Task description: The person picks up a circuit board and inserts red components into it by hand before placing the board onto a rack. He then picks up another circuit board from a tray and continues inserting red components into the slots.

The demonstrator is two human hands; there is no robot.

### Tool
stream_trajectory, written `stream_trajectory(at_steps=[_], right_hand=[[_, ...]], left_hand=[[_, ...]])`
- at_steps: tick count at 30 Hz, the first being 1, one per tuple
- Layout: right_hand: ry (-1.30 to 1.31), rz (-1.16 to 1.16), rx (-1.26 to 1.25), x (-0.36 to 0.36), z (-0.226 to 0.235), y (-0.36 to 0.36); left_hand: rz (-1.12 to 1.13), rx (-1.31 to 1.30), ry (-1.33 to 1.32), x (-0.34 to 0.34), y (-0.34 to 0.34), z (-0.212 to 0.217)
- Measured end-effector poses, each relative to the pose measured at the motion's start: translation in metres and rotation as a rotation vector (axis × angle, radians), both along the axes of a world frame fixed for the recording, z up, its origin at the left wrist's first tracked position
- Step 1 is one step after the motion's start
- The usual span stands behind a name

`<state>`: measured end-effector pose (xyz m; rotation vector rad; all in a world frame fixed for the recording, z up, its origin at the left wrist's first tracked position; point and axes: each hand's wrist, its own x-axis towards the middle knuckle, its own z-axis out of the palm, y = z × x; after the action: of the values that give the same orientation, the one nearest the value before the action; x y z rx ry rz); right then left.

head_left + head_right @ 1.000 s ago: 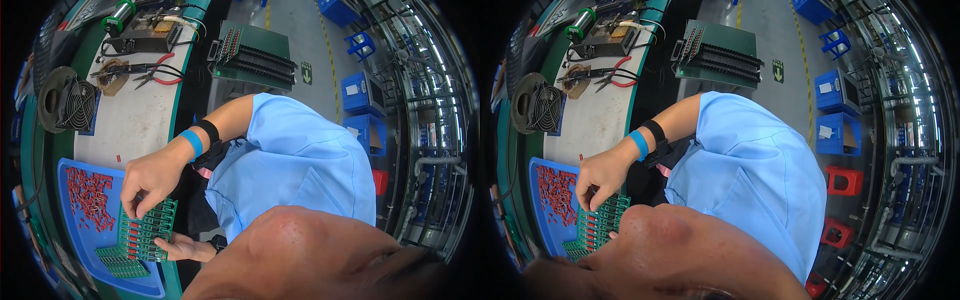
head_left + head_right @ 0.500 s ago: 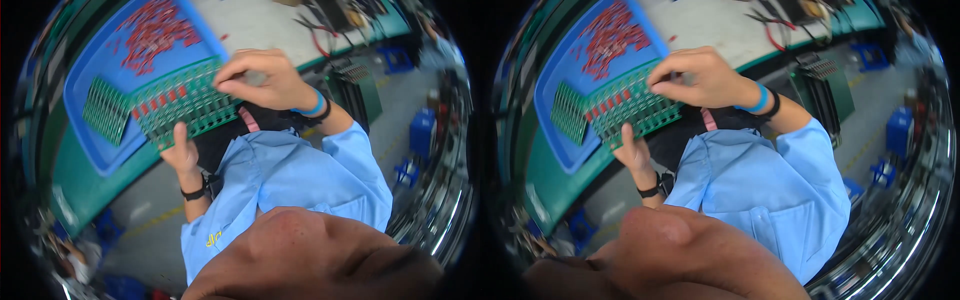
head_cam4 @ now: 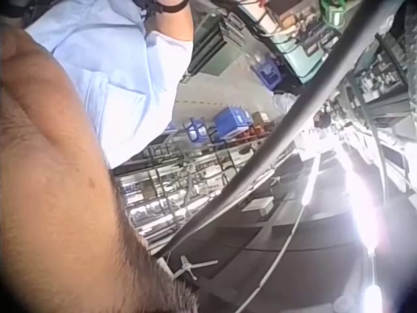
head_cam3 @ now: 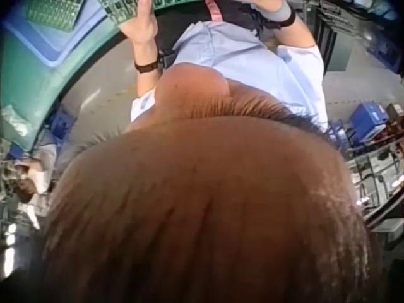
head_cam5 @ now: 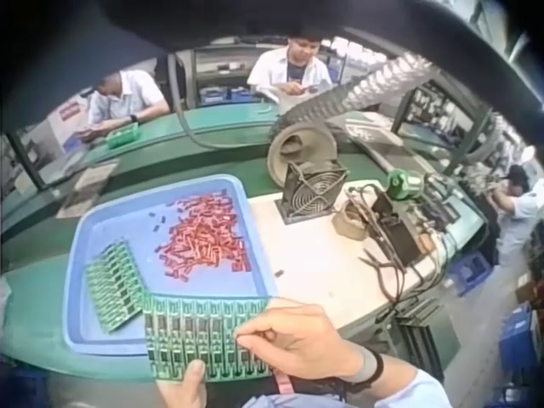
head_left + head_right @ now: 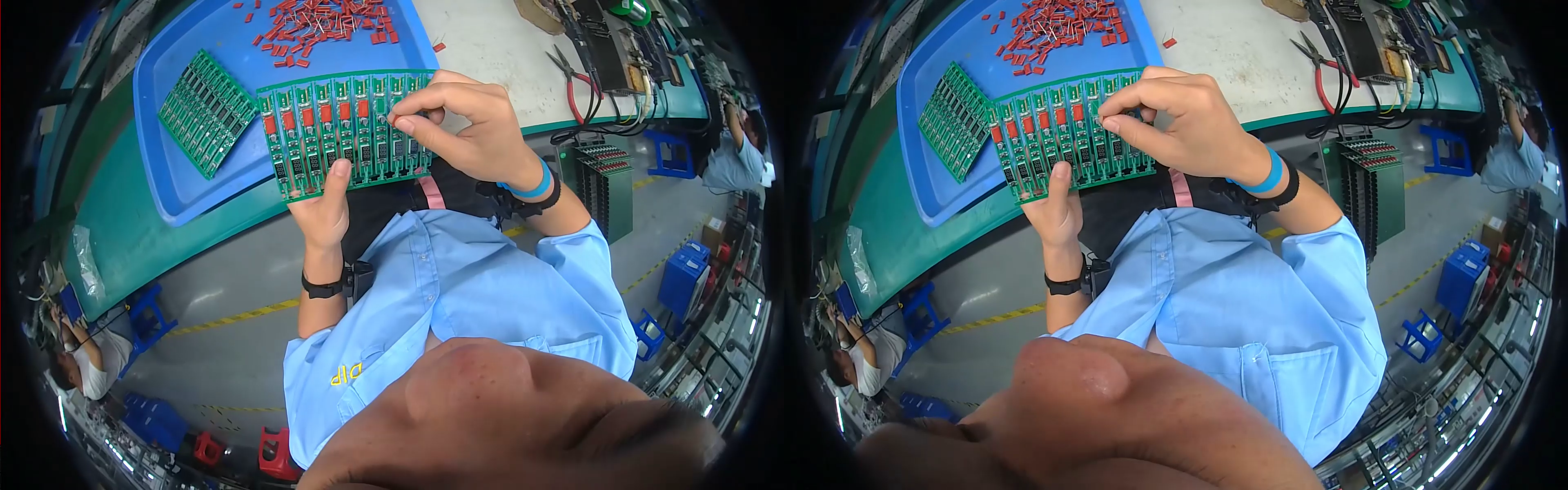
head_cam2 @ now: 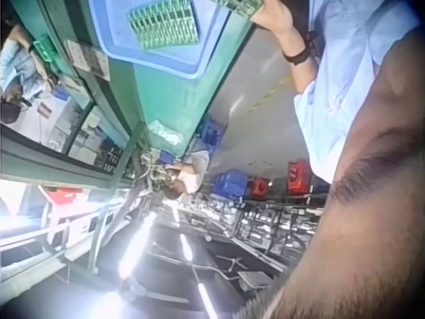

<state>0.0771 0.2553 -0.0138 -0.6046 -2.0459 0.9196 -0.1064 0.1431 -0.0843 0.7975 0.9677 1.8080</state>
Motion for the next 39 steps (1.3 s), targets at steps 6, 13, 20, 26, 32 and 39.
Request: stream_trajectory(at_steps=[6, 13, 20, 26, 32, 39], right_hand=[[0.010, 0.007, 0.000, -0.0023, 0.0004, 0.0004], [-0.004, -0.004, -0.056, -0.0019, 0.0005, 0.0002], [-0.016, -0.007, -0.037, -0.0009, 0.0014, 0.0020], [-0.059, 0.018, -0.081, 0.0017, 0.0034, 0.0026], [-0.031, 0.011, -0.011, 0.0027, 0.0055, 0.0058], [-0.027, 0.020, -0.028, -0.0003, 0.0036, 0.0036]], left_hand=[[0.031, 0.008, -0.026, 0.0021, 0.0027, 0.0035], [0.020, 0.024, -0.040, 0.0018, 0.0031, 0.0038], [0.023, 0.019, -0.029, 0.0011, 0.0023, 0.0029], [0.013, 0.017, -0.020, 0.0010, 0.0029, 0.0046], [0.020, 0.017, -0.033, 0.0020, 0.0026, 0.0055], [0.011, 0.011, -0.018, 0.0014, 0.0029, 0.0070]])
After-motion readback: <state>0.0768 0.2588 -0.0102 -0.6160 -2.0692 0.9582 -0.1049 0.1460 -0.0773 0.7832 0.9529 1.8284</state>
